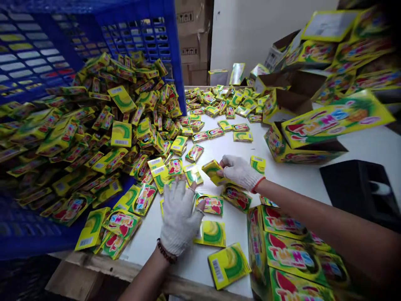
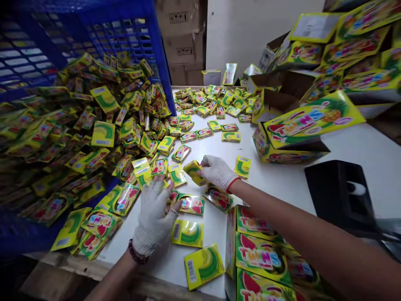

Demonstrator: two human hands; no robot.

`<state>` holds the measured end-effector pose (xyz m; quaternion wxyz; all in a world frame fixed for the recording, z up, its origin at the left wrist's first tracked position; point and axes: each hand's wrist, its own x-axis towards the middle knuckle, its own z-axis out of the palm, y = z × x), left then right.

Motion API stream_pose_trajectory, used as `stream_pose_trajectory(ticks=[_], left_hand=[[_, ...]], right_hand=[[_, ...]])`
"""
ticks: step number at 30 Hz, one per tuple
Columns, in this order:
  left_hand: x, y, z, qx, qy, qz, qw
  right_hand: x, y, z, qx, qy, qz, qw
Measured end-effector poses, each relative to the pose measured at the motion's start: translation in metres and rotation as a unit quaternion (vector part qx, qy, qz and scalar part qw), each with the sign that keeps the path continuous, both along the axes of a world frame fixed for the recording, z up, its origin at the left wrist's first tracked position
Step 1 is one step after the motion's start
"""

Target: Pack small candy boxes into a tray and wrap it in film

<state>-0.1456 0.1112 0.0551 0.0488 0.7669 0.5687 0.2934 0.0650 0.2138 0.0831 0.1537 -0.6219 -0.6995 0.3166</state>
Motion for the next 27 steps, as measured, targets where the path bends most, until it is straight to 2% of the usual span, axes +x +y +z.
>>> stream_pose_trajectory(ticks=[2, 3, 4, 6, 8, 10, 12, 14, 15, 16, 18, 20, 22, 23, 25, 27], left_hand=[[0.012, -0.002, 0.014, -0.01, -0.145, -0.018, 0.989], [0.021, -0.002, 0.023, -0.046, -0.234, -0.038, 0.97], [0.033, -0.001, 0.031, -0.094, -0.323, -0.062, 0.94], [0.059, -0.002, 0.048, -0.184, -0.474, -0.116, 0.853], [0.084, -0.005, 0.062, -0.222, -0.567, -0.171, 0.775], [0.107, -0.013, 0.074, -0.232, -0.59, -0.229, 0.739], [0.127, -0.025, 0.086, -0.243, -0.551, -0.292, 0.743], [0.144, -0.037, 0.094, -0.244, -0.471, -0.336, 0.778], [0.151, -0.042, 0.096, -0.233, -0.426, -0.343, 0.804], [0.156, -0.047, 0.097, -0.214, -0.379, -0.338, 0.834], [0.161, -0.056, 0.092, -0.165, -0.284, -0.301, 0.895], [0.156, -0.067, 0.081, -0.122, -0.192, -0.276, 0.934], [0.146, -0.08, 0.067, -0.111, -0.096, -0.301, 0.942], [0.141, -0.087, 0.06, -0.114, -0.049, -0.327, 0.937], [0.133, -0.102, 0.049, -0.122, 0.037, -0.374, 0.919], [0.128, -0.114, 0.041, -0.115, 0.086, -0.392, 0.908]], right_hand=[[0.012, -0.02, 0.026, 0.018, 0.059, -0.005, 0.998], [0.019, -0.032, 0.039, 0.026, 0.089, 0.006, 0.996], [0.027, -0.046, 0.052, 0.033, 0.125, 0.02, 0.991], [0.047, -0.072, 0.073, 0.036, 0.225, 0.037, 0.973], [0.071, -0.097, 0.087, -0.003, 0.343, 0.015, 0.939], [0.096, -0.121, 0.092, -0.095, 0.454, -0.019, 0.886], [0.12, -0.143, 0.09, -0.211, 0.51, -0.004, 0.834], [0.141, -0.162, 0.087, -0.277, 0.507, 0.047, 0.815], [0.151, -0.17, 0.086, -0.28, 0.491, 0.065, 0.822], [0.161, -0.177, 0.086, -0.265, 0.463, 0.07, 0.843], [0.178, -0.188, 0.086, -0.207, 0.362, 0.043, 0.908], [0.19, -0.194, 0.084, -0.158, 0.216, 0.011, 0.963], [0.192, -0.195, 0.075, -0.126, 0.058, 0.005, 0.99], [0.19, -0.195, 0.069, -0.114, -0.023, 0.016, 0.993], [0.181, -0.192, 0.054, -0.098, -0.164, 0.055, 0.98], [0.171, -0.188, 0.04, -0.092, -0.233, 0.091, 0.964]])
